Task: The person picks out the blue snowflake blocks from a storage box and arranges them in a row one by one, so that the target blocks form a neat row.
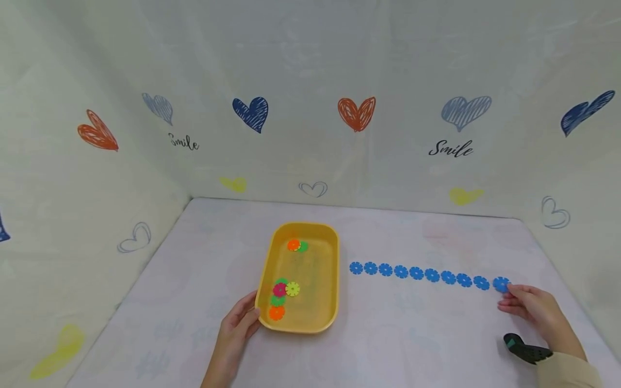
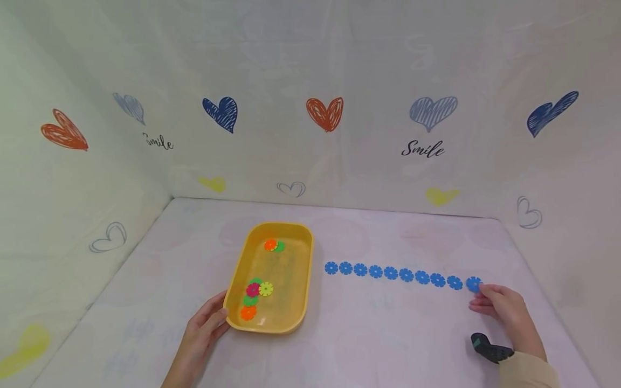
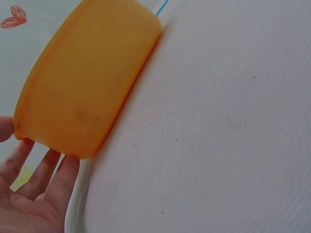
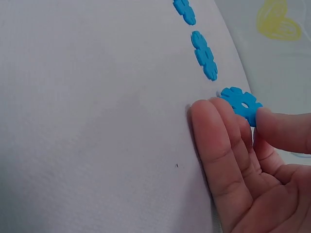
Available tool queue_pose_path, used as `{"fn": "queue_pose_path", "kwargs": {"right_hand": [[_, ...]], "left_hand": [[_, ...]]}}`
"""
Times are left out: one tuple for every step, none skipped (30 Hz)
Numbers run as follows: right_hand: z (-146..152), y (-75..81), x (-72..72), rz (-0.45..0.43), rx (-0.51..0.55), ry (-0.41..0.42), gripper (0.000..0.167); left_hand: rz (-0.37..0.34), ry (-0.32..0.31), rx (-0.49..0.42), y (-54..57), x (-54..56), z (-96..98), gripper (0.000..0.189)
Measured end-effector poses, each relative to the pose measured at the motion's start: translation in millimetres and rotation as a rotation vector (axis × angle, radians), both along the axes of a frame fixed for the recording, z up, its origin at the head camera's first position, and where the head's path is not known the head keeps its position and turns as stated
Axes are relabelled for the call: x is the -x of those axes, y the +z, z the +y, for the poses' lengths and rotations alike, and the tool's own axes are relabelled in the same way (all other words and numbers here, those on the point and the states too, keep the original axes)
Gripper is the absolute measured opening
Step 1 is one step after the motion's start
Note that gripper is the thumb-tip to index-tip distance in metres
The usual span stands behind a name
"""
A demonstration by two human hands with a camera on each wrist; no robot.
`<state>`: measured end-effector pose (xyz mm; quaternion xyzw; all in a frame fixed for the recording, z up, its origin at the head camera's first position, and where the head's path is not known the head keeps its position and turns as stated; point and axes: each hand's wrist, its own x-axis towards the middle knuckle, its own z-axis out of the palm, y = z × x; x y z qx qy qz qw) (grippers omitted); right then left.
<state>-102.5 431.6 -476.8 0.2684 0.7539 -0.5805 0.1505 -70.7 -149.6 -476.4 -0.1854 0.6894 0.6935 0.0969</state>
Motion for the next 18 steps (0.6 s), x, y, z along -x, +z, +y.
{"fn": "queue_pose_path", "kwargs": {"right_hand": [[1.3, -0.3, -0.4, -0.009, -0.003, 0.001, 0.048], [2.6, -0.3, -0.4, -0.019, -0.005, 0.0, 0.049], [3.8, -0.7, -0.1, -0.023, -0.005, -0.005, 0.051], [4.6, -0.8, 0.2, -0.026, -0.01, -0.002, 0.052], [5.0, -1.1, 0.6, -0.032, -0.021, -0.001, 0.054], [5.3, -1.4, 1.3, -0.035, -0.02, -0.005, 0.055], [5.4, -2.0, 1.7, -0.043, -0.027, -0.008, 0.055], [5.5, -2.2, 2.3, -0.049, -0.036, -0.013, 0.057], [5.6, -2.5, 2.6, -0.055, -0.049, -0.014, 0.058], [5.8, -2.6, 2.8, -0.061, -0.06, -0.013, 0.059], [6.1, -2.8, 3.0, -0.067, -0.07, -0.014, 0.06], [6.5, -2.8, 3.2, -0.068, -0.074, -0.015, 0.061], [6.7, -2.8, 3.4, -0.072, -0.082, -0.018, 0.062], [7.0, -2.6, 3.5, -0.069, -0.083, -0.015, 0.062], [7.2, -2.5, 3.6, -0.067, -0.085, -0.011, 0.061], [7.3, -2.1, 3.9, -0.065, -0.083, -0.011, 0.061], [7.3, -1.9, 4.1, -0.064, -0.084, -0.01, 0.061], [6.9, -1.7, 4.3, -0.063, -0.084, -0.013, 0.061]], "left_hand": [[0.002, 0.0, -0.002, 0.1, 0.2, 0.2, 0.05], [0.005, 0.001, -0.004, 0.1, 0.4, 0.3, 0.05], [0.007, 0.001, -0.006, 0.0, 0.7, 0.4, 0.051], [0.007, 0.003, -0.008, 0.0, 0.8, 0.4, 0.05], [0.008, 0.003, -0.01, -0.2, 0.9, 0.5, 0.05], [0.007, 0.003, -0.01, -0.3, 1.0, 0.6, 0.05], [0.005, 0.004, -0.008, -0.4, 1.0, 0.7, 0.05], [0.004, 0.004, -0.007, -0.5, 0.9, 0.8, 0.05], [0.003, 0.005, -0.007, -0.7, 0.8, 0.8, 0.05], [0.002, 0.005, -0.006, -0.9, 0.9, 1.0, 0.05], [0.0, 0.004, -0.004, -0.9, 1.1, 1.1, 0.05], [-0.002, 0.003, -0.003, -0.9, 1.2, 1.3, 0.05], [-0.003, 0.002, -0.003, -0.9, 1.3, 1.4, 0.05], [-0.003, 0.001, -0.004, -0.9, 1.4, 1.5, 0.05], [-0.003, 0.001, -0.004, -0.8, 1.5, 1.5, 0.05], [-0.005, 0.001, -0.001, -0.6, 1.6, 1.7, 0.05], [-0.007, 0.001, 0.001, -0.4, 1.6, 1.7, 0.05], [-0.008, 0.003, 0.004, -0.2, 1.6, 1.7, 0.05]]}}
